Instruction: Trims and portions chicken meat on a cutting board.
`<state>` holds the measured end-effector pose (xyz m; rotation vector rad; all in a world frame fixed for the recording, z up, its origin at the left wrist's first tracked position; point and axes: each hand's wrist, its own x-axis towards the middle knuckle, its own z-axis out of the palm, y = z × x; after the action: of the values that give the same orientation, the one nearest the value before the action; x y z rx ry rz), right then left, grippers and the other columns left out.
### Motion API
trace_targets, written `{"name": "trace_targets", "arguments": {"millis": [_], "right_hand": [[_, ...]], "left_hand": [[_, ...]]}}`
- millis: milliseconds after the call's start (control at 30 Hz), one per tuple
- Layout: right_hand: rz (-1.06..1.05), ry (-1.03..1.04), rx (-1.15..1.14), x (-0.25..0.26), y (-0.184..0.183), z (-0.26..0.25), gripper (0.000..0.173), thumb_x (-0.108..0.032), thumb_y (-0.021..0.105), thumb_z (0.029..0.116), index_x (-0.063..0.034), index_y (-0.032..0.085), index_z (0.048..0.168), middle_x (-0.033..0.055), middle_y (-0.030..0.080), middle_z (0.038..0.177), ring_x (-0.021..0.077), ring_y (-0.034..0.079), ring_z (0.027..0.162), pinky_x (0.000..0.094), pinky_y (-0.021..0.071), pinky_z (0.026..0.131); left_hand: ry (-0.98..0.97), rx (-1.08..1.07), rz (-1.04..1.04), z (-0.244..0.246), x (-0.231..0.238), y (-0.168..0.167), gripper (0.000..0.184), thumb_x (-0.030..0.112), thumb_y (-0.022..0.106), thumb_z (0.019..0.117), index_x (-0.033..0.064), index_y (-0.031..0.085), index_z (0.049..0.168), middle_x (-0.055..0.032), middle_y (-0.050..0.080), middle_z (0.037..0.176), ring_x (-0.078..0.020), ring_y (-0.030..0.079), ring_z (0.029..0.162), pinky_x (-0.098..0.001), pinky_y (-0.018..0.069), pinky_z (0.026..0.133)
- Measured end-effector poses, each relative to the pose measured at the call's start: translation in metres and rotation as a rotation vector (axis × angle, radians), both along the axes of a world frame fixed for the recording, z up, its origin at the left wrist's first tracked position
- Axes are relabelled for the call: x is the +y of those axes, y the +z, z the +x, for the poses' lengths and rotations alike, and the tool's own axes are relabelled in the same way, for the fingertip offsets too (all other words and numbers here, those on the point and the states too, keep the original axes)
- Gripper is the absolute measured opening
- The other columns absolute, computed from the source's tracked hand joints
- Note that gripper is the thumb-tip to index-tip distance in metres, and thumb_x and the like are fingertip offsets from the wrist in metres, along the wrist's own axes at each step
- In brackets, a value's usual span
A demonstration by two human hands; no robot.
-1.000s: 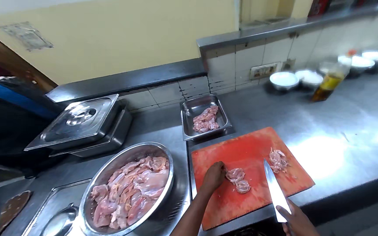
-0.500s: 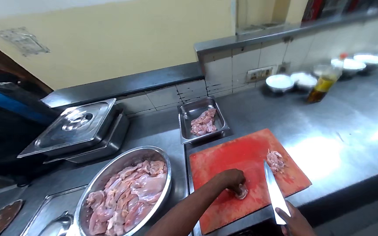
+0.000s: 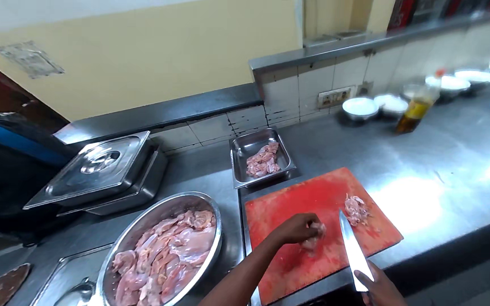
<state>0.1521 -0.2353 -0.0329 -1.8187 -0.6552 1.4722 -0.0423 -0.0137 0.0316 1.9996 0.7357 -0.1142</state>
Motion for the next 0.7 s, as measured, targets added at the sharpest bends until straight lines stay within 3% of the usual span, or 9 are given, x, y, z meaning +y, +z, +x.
{"name": "trace_targets", "arguments": {"millis": [67,167,300,367,467,500,533,600,700], "right_hand": [[-0.011,-0.016,0.0,0.0,0.0,0.002,0.039,-0.021,0.054,0.107,-0.006,0.043,0.141,0.0083,0.06,0.075,0.016,0.06,0.052,0.0325,0.0557,0.052],[-0.019,-0.023,-0.006,0.002,0.004,0.004,0.039,-0.021,0.055,0.1072,-0.0064,0.043,0.141,0.0082,0.06,0.076,0.0154,0.06,0.052,0.0318,0.0559,0.052],[-0.042,0.035,-0.049,0.008,0.007,0.0,0.043,-0.024,0.054,0.108,-0.007,0.04,0.145,0.0096,0.061,0.082,0.0165,0.061,0.054,0.0332,0.0563,0.054],[-0.048,0.189,-0.087,0.013,0.011,-0.008,0.043,-0.03,0.048,0.1101,-0.007,0.039,0.146,0.0112,0.061,0.087,0.0184,0.062,0.058,0.0358,0.0574,0.057],[-0.085,0.487,-0.151,0.026,0.015,-0.029,0.044,-0.038,0.039,0.112,-0.0081,0.043,0.145,0.0138,0.063,0.091,0.0226,0.064,0.064,0.0412,0.0574,0.063],[-0.108,0.552,-0.166,0.03,0.014,-0.036,0.045,-0.039,0.038,0.112,-0.0089,0.045,0.144,0.0137,0.064,0.09,0.023,0.064,0.064,0.0417,0.0573,0.064],[-0.138,0.583,-0.178,0.034,0.013,-0.04,0.044,-0.04,0.038,0.1119,-0.0096,0.045,0.143,0.0133,0.063,0.089,0.0228,0.064,0.064,0.0414,0.0571,0.064],[-0.186,0.545,-0.21,0.04,0.012,-0.038,0.043,-0.04,0.038,0.1122,-0.0101,0.044,0.143,0.0131,0.063,0.089,0.0222,0.064,0.063,0.0403,0.0574,0.063],[-0.213,0.467,-0.307,0.047,0.018,-0.024,0.04,-0.037,0.039,0.1123,-0.009,0.042,0.141,0.0128,0.062,0.09,0.022,0.065,0.063,0.0394,0.0576,0.062]], "left_hand": [[0.262,-0.093,-0.073,-0.017,-0.003,-0.009,0.036,0.023,0.058,0.1038,-0.0011,0.058,0.131,-0.0192,0.066,0.121,-0.0268,0.066,0.11,-0.0461,0.0534,0.099],[0.561,-0.023,-0.152,-0.053,-0.026,-0.041,0.046,0.028,0.057,0.1051,0.0015,0.049,0.142,-0.0184,0.069,0.119,-0.0269,0.07,0.104,-0.047,0.0574,0.092],[0.783,0.211,-0.043,-0.087,-0.06,-0.057,0.043,0.033,0.056,0.1054,0.0063,0.053,0.139,-0.0139,0.073,0.097,-0.0261,0.074,0.079,-0.0462,0.0624,0.075],[0.766,0.25,0.115,-0.084,-0.063,-0.046,0.043,0.032,0.056,0.105,0.0062,0.056,0.139,-0.0142,0.072,0.101,-0.0289,0.071,0.091,-0.049,0.0567,0.086],[0.524,0.104,0.346,-0.068,-0.043,-0.053,0.042,0.02,0.055,0.1027,0.0089,0.058,0.144,-0.0151,0.061,0.141,-0.0309,0.057,0.133,-0.0478,0.0434,0.115],[0.408,0.077,0.388,-0.064,-0.033,-0.061,0.042,0.018,0.055,0.1025,0.0127,0.06,0.144,-0.0133,0.056,0.149,-0.0317,0.05,0.141,-0.051,0.0384,0.118],[0.309,0.082,0.404,-0.061,-0.024,-0.067,0.039,0.018,0.054,0.1029,0.0147,0.063,0.14,-0.0116,0.055,0.151,-0.0321,0.047,0.143,-0.0544,0.0365,0.118],[0.217,0.112,0.382,-0.06,-0.017,-0.066,0.034,0.021,0.053,0.1043,0.01,0.067,0.133,-0.0146,0.06,0.141,-0.0328,0.052,0.136,-0.0508,0.0393,0.116],[0.302,0.243,0.254,-0.071,-0.022,-0.053,0.037,0.022,0.049,0.1063,0.0009,0.061,0.133,-0.0205,0.064,0.131,-0.0341,0.06,0.127,-0.0501,0.0456,0.111]]}}
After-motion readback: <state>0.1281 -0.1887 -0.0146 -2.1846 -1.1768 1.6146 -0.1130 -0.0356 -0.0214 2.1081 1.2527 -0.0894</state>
